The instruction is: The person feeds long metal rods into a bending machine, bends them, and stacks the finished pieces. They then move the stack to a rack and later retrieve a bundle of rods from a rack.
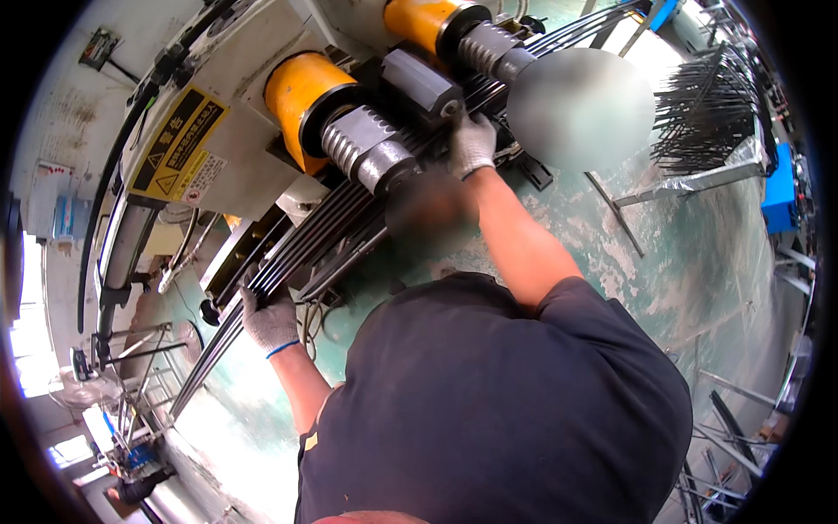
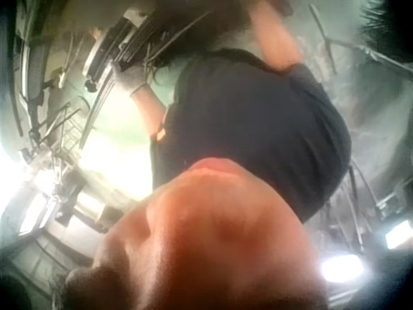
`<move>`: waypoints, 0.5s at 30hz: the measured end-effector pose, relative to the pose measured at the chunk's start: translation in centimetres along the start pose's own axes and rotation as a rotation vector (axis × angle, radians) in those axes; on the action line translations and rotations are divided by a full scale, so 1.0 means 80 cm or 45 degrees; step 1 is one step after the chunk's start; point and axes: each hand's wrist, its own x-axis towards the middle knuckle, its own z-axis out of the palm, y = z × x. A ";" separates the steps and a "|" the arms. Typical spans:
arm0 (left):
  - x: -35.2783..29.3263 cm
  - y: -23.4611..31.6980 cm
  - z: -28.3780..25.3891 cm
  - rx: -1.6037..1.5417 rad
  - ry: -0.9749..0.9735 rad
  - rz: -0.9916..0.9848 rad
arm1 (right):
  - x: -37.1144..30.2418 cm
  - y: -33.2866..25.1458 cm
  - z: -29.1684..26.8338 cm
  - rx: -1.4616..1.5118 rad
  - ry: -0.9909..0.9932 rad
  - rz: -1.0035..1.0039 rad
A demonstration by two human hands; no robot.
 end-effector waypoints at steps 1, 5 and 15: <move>-0.007 0.004 0.012 -0.108 0.103 -0.001 | -0.004 -0.001 -0.007 0.018 0.009 -0.056; 0.021 0.077 -0.034 -0.016 0.291 0.362 | -0.018 -0.006 -0.058 -0.065 -0.063 -0.120; 0.021 0.020 -0.043 0.092 0.084 0.293 | 0.059 0.141 -0.252 -1.419 -0.612 -0.446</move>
